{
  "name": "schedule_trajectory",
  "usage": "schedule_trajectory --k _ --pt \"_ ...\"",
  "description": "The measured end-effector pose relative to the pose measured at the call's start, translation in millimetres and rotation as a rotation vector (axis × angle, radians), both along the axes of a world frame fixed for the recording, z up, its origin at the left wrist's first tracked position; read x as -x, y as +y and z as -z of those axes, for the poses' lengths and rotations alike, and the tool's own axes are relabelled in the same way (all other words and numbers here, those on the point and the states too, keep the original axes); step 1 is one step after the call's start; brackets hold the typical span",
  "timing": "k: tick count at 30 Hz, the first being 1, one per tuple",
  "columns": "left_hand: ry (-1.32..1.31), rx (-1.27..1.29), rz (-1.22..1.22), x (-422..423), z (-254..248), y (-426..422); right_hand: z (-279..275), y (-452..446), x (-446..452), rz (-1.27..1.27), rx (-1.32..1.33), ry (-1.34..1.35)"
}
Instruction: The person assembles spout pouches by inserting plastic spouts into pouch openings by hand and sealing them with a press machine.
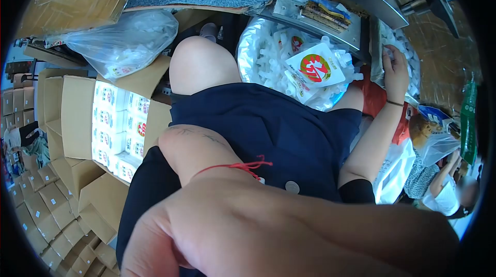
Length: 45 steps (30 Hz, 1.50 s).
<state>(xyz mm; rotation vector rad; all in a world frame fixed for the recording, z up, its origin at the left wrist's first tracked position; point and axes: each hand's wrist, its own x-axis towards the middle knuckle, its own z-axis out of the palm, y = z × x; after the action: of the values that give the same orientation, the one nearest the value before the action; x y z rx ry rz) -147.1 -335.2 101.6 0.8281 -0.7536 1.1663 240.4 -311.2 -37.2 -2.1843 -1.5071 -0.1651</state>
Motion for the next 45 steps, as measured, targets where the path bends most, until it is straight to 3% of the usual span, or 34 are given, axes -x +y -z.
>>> schedule_trajectory --k 20,23,24,26,27,28,29,30,31,34,35,37,41,44,45 --pt "-0.102 -0.152 0.029 -12 -3 43 -16 -4 15 -0.01 0.023 0.129" --pt "0.133 -0.381 0.038 -9 14 95 -16 -5 16 -0.055 0.014 0.154" --pt "0.501 -0.468 -0.092 8 19 126 -17 -5 16 -0.069 0.003 0.149" --pt "1.241 -0.972 -0.38 41 28 189 -16 -4 11 -0.089 -0.001 0.133" --pt "1.596 -1.037 -0.613 33 44 218 -14 -5 10 -0.093 0.002 0.127" --pt "1.613 -0.972 -1.213 29 81 240 -15 -3 9 -0.087 -0.01 0.148" --pt "1.727 -0.672 -1.198 10 82 269 -15 -2 10 -0.084 -0.014 0.169" --pt "1.612 -0.594 -1.501 -4 105 301 -15 -1 9 -0.08 -0.016 0.189" --pt "1.79 -0.451 -1.593 -15 118 324 -14 -1 6 -0.102 -0.032 0.187" --pt "2.042 -0.586 -1.704 -19 122 354 -14 -1 3 -0.145 -0.095 0.2" --pt "2.141 -0.77 -1.673 -12 127 356 -16 -2 6 -0.147 -0.1 0.159" --pt "2.173 -0.8 -1.567 -3 140 339 -23 -2 9 -0.154 -0.106 0.07" --pt "2.086 -0.829 -1.533 7 143 320 -21 1 16 -0.06 -0.141 0.009" --pt "1.734 -0.774 -1.858 16 146 304 -26 2 10 -0.047 -0.21 -0.025" --pt "1.747 -0.825 -1.783 21 146 288 -26 -1 6 -0.022 -0.215 -0.017"
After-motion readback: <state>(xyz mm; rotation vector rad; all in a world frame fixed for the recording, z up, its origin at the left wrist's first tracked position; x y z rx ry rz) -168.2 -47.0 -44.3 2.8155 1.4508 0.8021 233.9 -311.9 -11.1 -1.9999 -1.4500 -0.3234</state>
